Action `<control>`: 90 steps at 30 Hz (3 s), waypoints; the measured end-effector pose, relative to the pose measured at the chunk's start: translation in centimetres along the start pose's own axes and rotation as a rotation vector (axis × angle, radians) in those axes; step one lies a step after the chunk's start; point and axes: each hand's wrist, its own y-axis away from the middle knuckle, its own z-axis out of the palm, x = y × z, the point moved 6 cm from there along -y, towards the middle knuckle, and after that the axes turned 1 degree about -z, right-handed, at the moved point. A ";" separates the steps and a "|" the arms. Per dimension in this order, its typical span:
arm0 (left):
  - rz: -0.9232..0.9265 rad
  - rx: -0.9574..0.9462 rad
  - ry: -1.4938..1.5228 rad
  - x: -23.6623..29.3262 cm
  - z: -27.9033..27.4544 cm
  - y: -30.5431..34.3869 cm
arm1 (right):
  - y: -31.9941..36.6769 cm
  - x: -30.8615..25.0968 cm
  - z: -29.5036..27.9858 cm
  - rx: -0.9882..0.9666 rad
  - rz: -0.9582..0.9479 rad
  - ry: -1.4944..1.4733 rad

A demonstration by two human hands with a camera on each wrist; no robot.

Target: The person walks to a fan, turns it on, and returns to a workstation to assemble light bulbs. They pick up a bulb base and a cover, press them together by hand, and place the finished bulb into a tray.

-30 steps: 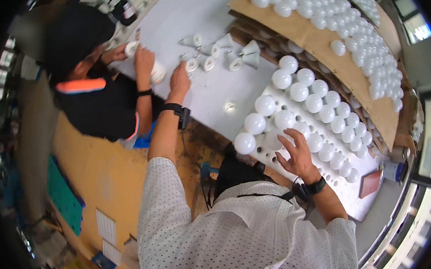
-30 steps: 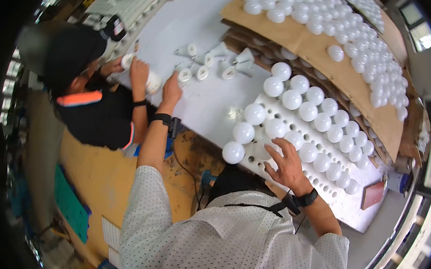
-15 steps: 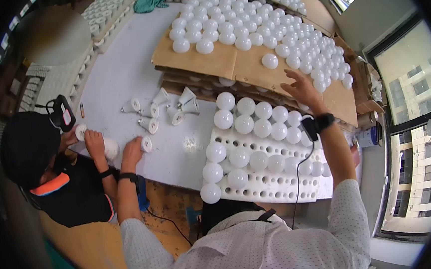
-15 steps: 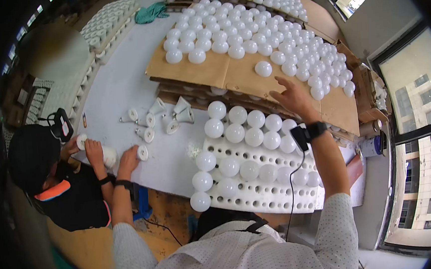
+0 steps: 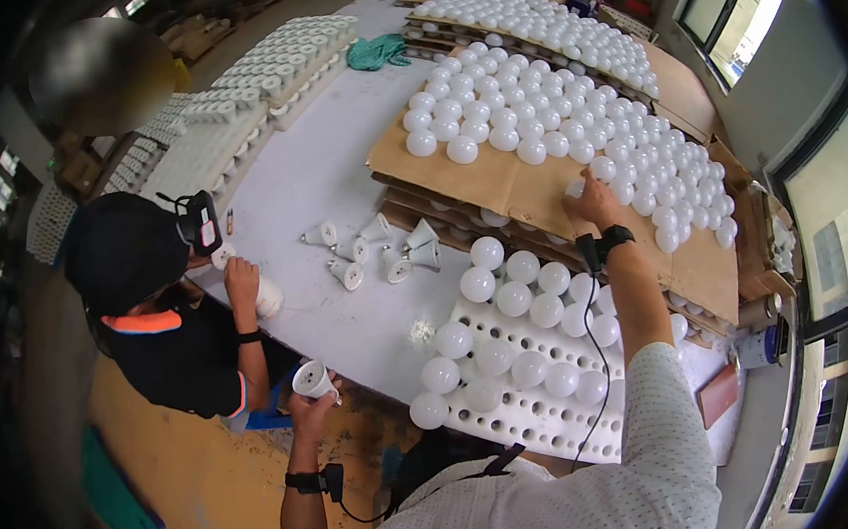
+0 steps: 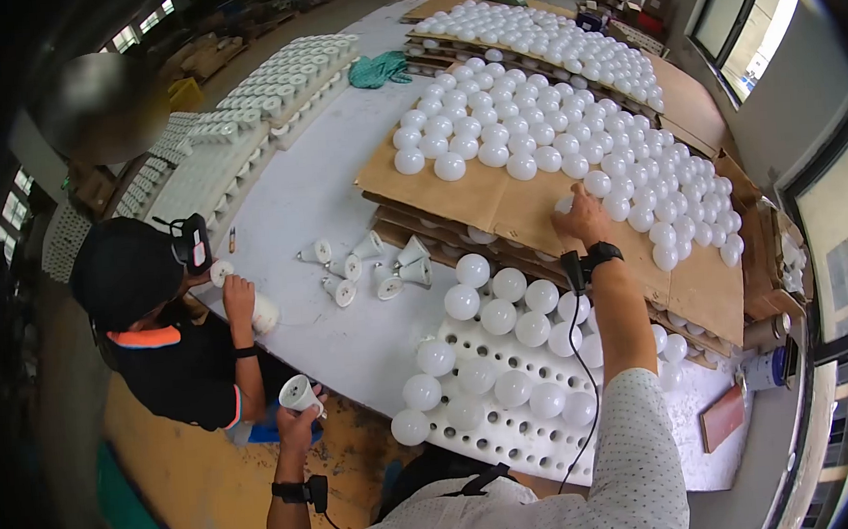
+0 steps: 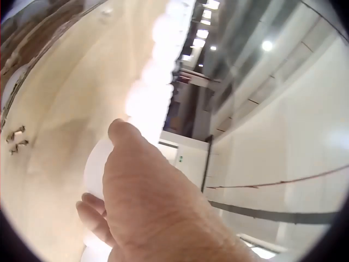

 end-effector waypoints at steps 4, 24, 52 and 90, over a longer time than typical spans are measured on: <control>-0.002 -0.141 0.182 4.3 4.0 3.0 | 5.7 0.1 -4.6 -0.048 -0.032 -0.859; -0.093 -1.286 -0.321 5.8 28.8 12.1 | 35.2 -2.5 -5.3 -0.395 -0.477 -1.224; -0.134 -1.138 -0.507 4.3 26.3 12.4 | 37.0 -8.2 -5.6 -0.200 -0.824 -0.810; 0.138 -1.098 -0.589 4.3 27.2 13.9 | 38.5 -7.1 -3.4 -0.209 -0.869 -0.963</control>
